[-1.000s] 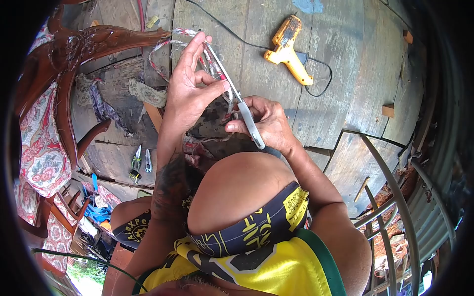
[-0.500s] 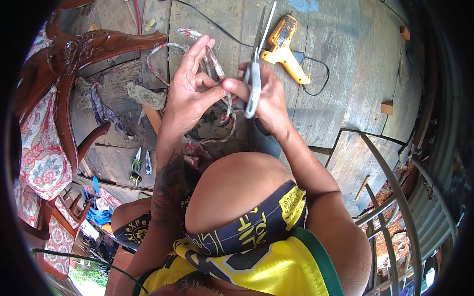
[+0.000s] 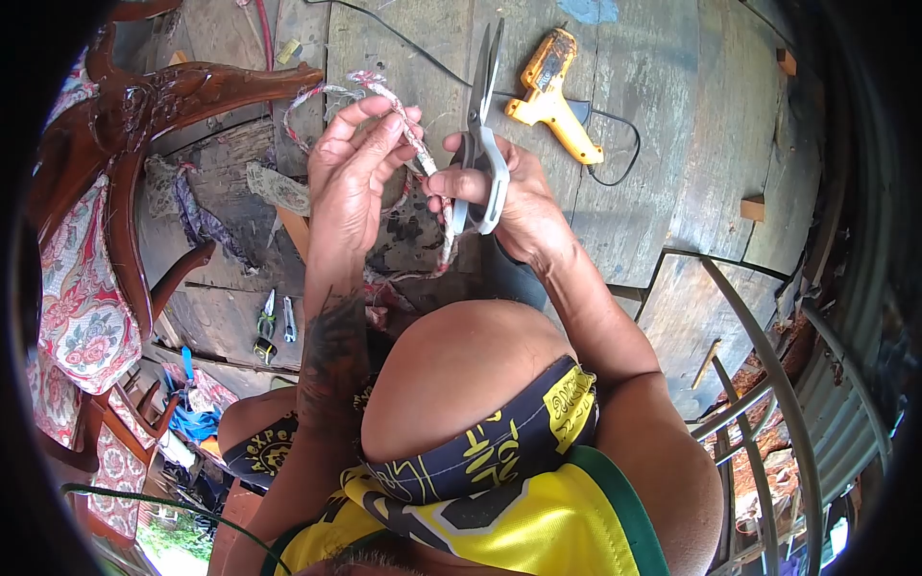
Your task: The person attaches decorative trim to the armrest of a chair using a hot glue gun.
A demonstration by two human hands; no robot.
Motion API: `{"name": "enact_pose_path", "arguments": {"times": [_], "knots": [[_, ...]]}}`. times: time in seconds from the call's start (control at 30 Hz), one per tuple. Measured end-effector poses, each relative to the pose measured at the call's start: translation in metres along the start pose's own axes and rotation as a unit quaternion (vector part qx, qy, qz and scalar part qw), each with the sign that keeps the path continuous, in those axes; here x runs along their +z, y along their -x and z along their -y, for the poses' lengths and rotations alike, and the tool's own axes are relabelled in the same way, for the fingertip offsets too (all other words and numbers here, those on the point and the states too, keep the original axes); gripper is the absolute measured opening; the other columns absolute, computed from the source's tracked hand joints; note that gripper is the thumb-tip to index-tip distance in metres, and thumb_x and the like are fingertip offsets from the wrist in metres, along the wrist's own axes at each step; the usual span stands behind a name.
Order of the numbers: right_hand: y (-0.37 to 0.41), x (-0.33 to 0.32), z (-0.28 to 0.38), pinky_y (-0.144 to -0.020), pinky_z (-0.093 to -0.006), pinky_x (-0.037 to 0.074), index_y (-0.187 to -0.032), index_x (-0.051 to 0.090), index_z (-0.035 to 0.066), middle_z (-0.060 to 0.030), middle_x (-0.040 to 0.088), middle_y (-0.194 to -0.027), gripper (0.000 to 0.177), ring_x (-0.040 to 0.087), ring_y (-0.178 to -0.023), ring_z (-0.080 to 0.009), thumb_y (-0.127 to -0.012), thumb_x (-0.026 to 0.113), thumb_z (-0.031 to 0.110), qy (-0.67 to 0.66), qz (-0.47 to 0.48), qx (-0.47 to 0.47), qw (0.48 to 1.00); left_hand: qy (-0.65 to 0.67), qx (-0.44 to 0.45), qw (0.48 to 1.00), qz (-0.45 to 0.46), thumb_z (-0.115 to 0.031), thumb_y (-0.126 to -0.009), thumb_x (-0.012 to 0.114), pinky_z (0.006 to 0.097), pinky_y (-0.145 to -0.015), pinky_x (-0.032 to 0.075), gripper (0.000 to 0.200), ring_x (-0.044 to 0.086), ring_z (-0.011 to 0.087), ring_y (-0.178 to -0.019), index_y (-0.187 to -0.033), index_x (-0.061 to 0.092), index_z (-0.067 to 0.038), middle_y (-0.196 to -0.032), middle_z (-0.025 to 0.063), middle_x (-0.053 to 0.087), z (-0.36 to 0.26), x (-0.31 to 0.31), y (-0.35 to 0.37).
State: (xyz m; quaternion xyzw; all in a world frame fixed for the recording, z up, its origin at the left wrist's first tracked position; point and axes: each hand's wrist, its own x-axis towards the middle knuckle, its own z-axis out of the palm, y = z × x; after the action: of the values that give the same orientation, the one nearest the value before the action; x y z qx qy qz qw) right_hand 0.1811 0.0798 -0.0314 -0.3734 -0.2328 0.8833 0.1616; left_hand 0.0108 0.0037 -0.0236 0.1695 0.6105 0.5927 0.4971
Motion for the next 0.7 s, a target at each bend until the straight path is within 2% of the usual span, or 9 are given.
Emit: {"name": "enact_pose_path", "arguments": {"times": [0.07, 0.1, 0.23, 0.43, 0.5, 0.53, 0.6, 0.63, 0.7], "knots": [[0.002, 0.001, 0.0, -0.065, -0.032, 0.061, -0.123, 0.054, -0.002, -0.0176, 0.075, -0.093, 0.047, 0.075, -0.076, -0.0241, -0.083, 0.08, 0.0, -0.02, 0.003, 0.011, 1.0, 0.194, -0.075, 0.978, -0.005, -0.011, -0.105, 0.061, 0.0334, -0.094, 0.057, 0.036, 0.068, 0.0156, -0.104, -0.138, 0.056, 0.001, -0.122, 0.0126, 0.069, 0.006, -0.002, 0.001], [0.001, 0.001, -0.001, -0.065, -0.032, 0.061, -0.123, 0.054, -0.002, -0.0175, 0.074, -0.092, 0.047, 0.074, -0.076, -0.0239, -0.083, 0.08, 0.0, -0.017, 0.004, 0.007, 1.0, 0.248, -0.085, 0.964, 0.029, -0.013, -0.105, 0.061, 0.0381, -0.099, 0.057, 0.039, 0.067, 0.0189, -0.106, -0.14, 0.053, 0.002, -0.116, 0.0101, 0.067, 0.009, -0.005, 0.0], [0.003, 0.0, -0.002, -0.066, -0.0321, 0.061, -0.123, 0.055, -0.002, -0.0157, 0.074, -0.09, 0.048, 0.074, -0.075, -0.0233, -0.082, 0.081, 0.0, -0.026, 0.005, 0.012, 1.0, 0.313, -0.12, 0.94, 0.066, -0.015, -0.105, 0.061, 0.0396, -0.1, 0.058, 0.04, 0.066, 0.0203, -0.108, -0.141, 0.054, 0.002, -0.115, 0.0096, 0.066, 0.01, -0.008, -0.002], [0.006, -0.005, -0.01, -0.067, -0.0317, 0.06, -0.124, 0.055, -0.001, -0.0152, 0.075, -0.091, 0.05, 0.074, -0.076, -0.0219, -0.082, 0.083, 0.0, -0.002, 0.011, -0.009, 1.0, 0.144, -0.119, 0.981, -0.046, -0.018, -0.102, 0.068, 0.0355, -0.089, 0.06, 0.04, 0.07, 0.0181, -0.101, -0.135, 0.056, 0.002, -0.111, 0.011, 0.071, -0.006, 0.005, 0.002], [0.007, -0.004, -0.015, -0.068, -0.0315, 0.06, -0.124, 0.055, -0.001, -0.0149, 0.075, -0.091, 0.051, 0.074, -0.076, -0.0213, -0.082, 0.083, 0.0, 0.032, -0.007, -0.031, 0.999, 0.052, -0.086, 0.99, -0.097, -0.012, -0.098, 0.074, 0.0291, -0.074, 0.061, 0.041, 0.074, 0.0172, -0.088, -0.132, 0.057, 0.001, -0.101, 0.0115, 0.075, -0.002, 0.005, 0.001], [0.007, -0.003, -0.018, -0.068, -0.0313, 0.06, -0.124, 0.054, -0.001, -0.0145, 0.075, -0.091, 0.051, 0.074, -0.076, -0.0207, -0.082, 0.083, -0.001, 0.066, -0.026, -0.053, 0.996, 0.051, -0.087, 0.99, -0.097, -0.012, -0.098, 0.074, 0.0291, -0.074, 0.061, 0.041, 0.074, 0.0172, -0.088, -0.132, 0.057, 0.001, -0.101, 0.0115, 0.075, 0.0, 0.008, 0.001], [0.006, -0.001, -0.021, -0.067, -0.0294, 0.059, -0.124, 0.054, -0.001, -0.0132, 0.075, -0.091, 0.051, 0.073, -0.077, -0.0178, -0.082, 0.083, -0.001, 0.08, -0.032, -0.064, 0.994, -0.018, 0.038, 0.988, -0.148, -0.005, -0.094, 0.076, 0.0243, -0.061, 0.057, 0.033, 0.073, 0.0159, -0.076, -0.124, 0.063, 0.001, -0.091, 0.0104, 0.075, 0.004, 0.015, 0.003], [0.007, 0.001, -0.022, -0.067, -0.0286, 0.059, -0.124, 0.054, -0.001, -0.0128, 0.075, -0.091, 0.052, 0.073, -0.077, -0.0166, -0.082, 0.083, -0.001, 0.106, -0.045, -0.071, 0.991, -0.05, 0.055, 0.986, -0.152, -0.003, -0.092, 0.078, 0.022, -0.057, 0.055, 0.026, 0.072, 0.0128, -0.071, -0.115, 0.068, 0.002, -0.089, 0.0093, 0.076, 0.002, 0.017, 0.003], [0.008, 0.005, -0.023, -0.065, -0.026, 0.058, -0.124, 0.054, -0.002, -0.0116, 0.074, -0.09, 0.052, 0.071, -0.077, -0.0134, -0.083, 0.084, 0.0, 0.144, -0.062, -0.091, 0.983, -0.092, 0.066, 0.982, -0.151, -0.004, -0.091, 0.079, 0.0219, -0.058, 0.055, 0.028, 0.071, 0.0116, -0.072, -0.116, 0.069, 0.002, -0.09, 0.0093, 0.076, 0.005, 0.017, 0.003]]}}
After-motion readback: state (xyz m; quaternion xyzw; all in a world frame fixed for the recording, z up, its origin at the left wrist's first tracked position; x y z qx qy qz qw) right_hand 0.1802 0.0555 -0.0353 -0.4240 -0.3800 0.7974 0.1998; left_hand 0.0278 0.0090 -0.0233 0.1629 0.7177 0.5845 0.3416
